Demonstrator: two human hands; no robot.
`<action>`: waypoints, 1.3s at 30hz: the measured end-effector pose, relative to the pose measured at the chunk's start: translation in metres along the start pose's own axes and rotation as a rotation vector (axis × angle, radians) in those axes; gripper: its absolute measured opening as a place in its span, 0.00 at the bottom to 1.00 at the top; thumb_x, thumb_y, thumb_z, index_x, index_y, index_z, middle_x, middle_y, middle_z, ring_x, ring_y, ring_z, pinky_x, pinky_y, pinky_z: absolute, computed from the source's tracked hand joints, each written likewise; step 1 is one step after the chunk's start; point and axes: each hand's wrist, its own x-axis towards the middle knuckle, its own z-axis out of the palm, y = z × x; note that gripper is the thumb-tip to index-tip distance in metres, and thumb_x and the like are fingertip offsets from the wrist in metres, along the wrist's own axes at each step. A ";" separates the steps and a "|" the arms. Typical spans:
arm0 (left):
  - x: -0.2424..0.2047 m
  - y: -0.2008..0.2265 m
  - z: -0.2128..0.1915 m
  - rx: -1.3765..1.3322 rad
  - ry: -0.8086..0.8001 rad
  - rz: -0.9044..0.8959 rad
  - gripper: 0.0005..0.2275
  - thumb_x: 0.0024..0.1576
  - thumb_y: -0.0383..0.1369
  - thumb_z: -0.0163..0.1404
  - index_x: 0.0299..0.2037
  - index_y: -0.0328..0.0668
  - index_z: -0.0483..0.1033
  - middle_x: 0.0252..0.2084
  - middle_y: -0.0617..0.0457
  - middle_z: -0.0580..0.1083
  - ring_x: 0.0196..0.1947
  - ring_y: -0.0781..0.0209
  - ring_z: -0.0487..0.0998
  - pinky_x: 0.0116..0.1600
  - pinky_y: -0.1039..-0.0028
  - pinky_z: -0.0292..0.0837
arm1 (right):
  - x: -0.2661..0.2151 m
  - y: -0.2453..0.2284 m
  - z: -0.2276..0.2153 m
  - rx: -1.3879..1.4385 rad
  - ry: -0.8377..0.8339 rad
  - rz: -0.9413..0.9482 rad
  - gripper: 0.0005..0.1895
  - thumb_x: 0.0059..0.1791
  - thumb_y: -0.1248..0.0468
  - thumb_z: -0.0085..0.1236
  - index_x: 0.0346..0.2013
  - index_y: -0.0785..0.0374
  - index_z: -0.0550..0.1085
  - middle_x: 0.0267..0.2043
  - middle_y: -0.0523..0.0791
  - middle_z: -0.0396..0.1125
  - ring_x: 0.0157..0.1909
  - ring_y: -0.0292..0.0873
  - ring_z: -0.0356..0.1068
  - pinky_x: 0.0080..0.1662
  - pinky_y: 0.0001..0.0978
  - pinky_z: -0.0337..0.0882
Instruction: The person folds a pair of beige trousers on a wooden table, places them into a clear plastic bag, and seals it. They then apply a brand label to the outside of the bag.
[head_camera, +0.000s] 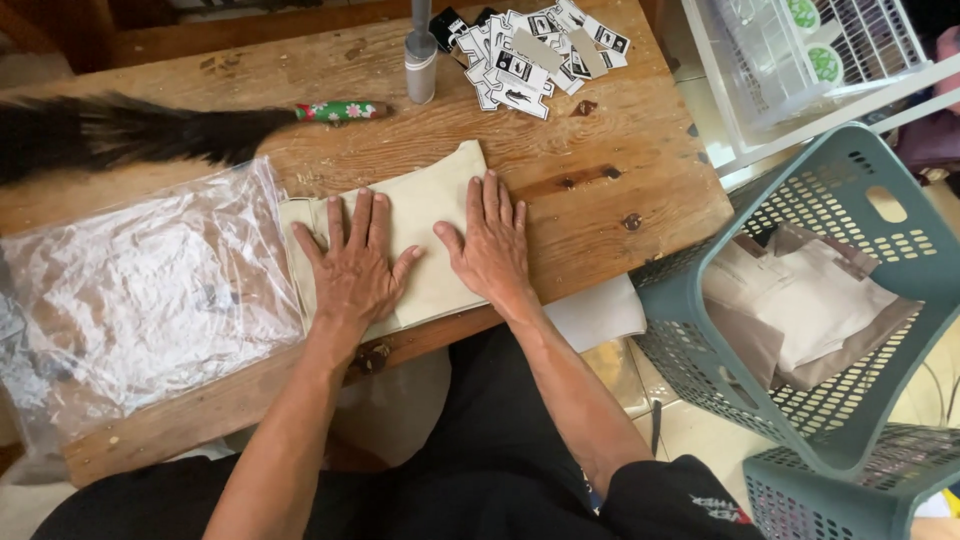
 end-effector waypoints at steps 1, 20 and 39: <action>0.000 -0.001 -0.001 0.000 0.001 -0.003 0.37 0.64 0.62 0.21 0.78 0.49 0.47 0.79 0.51 0.50 0.78 0.40 0.43 0.68 0.29 0.36 | -0.001 0.000 0.000 0.000 0.000 -0.003 0.43 0.56 0.38 0.39 0.73 0.70 0.54 0.78 0.62 0.40 0.78 0.62 0.44 0.70 0.71 0.46; -0.017 0.016 -0.008 0.044 -0.030 -0.121 0.32 0.64 0.58 0.30 0.73 0.47 0.58 0.65 0.39 0.65 0.62 0.42 0.65 0.57 0.52 0.57 | 0.010 0.012 0.010 -0.062 -0.022 -0.294 0.33 0.56 0.48 0.45 0.73 0.56 0.58 0.80 0.52 0.43 0.79 0.56 0.43 0.69 0.73 0.38; -0.065 -0.085 -0.025 -0.143 0.143 -0.115 0.23 0.65 0.50 0.46 0.65 0.49 0.71 0.64 0.49 0.64 0.63 0.43 0.62 0.61 0.46 0.62 | 0.056 -0.088 -0.018 -0.037 -0.261 -0.028 0.54 0.47 0.29 0.49 0.77 0.55 0.47 0.78 0.66 0.31 0.79 0.69 0.27 0.66 0.83 0.28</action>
